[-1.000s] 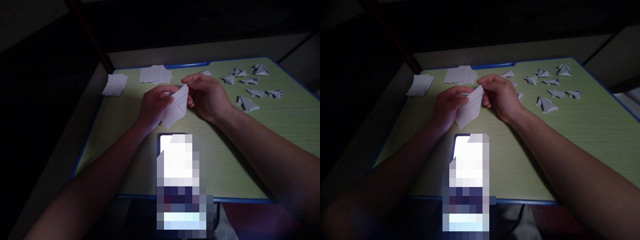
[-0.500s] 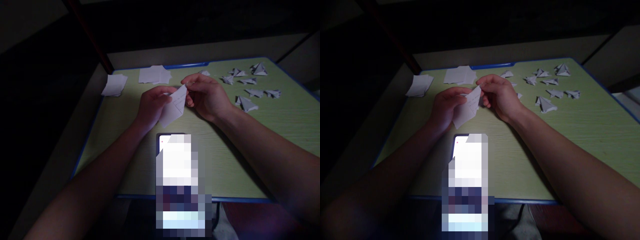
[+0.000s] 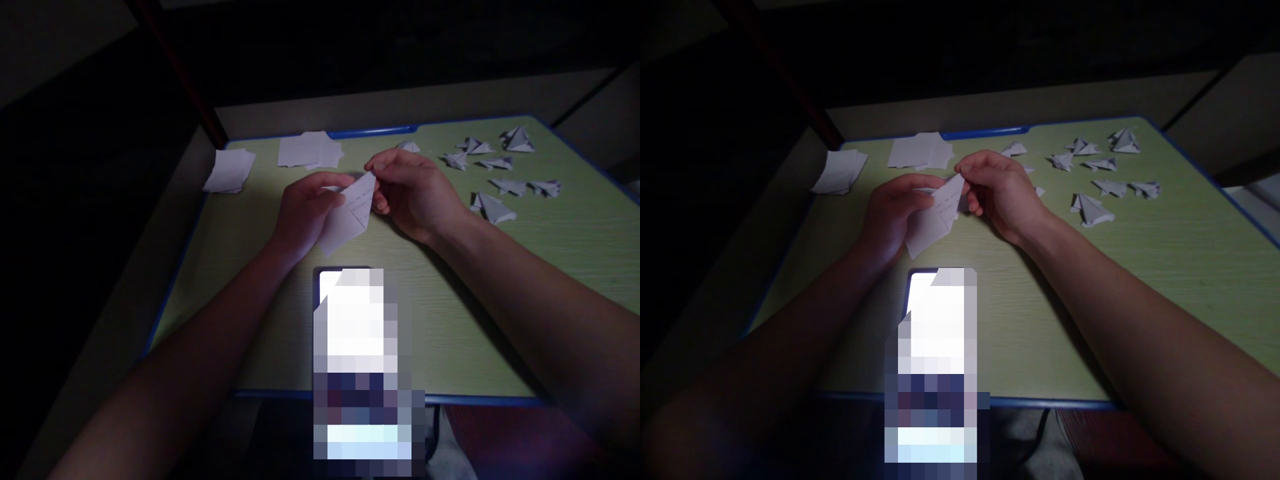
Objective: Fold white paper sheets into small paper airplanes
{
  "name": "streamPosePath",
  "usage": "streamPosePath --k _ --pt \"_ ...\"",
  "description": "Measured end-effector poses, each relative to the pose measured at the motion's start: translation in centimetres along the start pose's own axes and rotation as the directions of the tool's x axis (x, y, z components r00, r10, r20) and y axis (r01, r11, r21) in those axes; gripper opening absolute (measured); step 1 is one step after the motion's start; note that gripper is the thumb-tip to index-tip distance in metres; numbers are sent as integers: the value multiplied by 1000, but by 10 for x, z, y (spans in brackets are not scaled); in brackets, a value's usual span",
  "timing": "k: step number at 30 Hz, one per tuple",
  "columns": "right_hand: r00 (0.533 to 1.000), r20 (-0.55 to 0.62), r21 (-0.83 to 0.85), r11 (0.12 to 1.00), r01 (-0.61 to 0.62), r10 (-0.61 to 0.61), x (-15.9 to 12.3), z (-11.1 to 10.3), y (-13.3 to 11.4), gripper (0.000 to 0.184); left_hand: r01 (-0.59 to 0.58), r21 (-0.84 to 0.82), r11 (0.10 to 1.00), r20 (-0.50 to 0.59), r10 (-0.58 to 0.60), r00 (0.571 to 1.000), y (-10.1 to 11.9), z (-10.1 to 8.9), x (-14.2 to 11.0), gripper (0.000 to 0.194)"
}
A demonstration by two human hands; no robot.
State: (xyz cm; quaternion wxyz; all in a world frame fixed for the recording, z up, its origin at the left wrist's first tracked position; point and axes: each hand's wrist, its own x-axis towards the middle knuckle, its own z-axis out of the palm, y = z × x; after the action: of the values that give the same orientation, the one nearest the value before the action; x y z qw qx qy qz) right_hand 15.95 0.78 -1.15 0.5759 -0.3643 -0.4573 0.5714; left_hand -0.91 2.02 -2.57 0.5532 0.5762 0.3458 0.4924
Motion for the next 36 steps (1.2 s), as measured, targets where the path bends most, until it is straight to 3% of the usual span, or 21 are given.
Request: streamPosePath --k 6,13,25,31,36 --pt "1000 24 -24 1000 -6 6 2 -3 1 9 -14 37 999 41 13 999 0 -1 0 13" --pt "998 -14 -54 997 -58 57 1 -1 -3 20 -8 9 1000 -2 8 1000 0 0 0 12" --pt "999 -27 -4 999 -40 40 1 0 -3 4 0 42 999 13 -1 1000 0 -1 -1 13" --pt "998 -18 -39 997 -64 63 2 -1 -2 10 -11 57 998 40 8 999 -1 -2 0 14" --pt "998 -20 -36 998 -56 56 3 -3 -1 8 -21 4 1000 3 21 1000 -2 -1 1 15"
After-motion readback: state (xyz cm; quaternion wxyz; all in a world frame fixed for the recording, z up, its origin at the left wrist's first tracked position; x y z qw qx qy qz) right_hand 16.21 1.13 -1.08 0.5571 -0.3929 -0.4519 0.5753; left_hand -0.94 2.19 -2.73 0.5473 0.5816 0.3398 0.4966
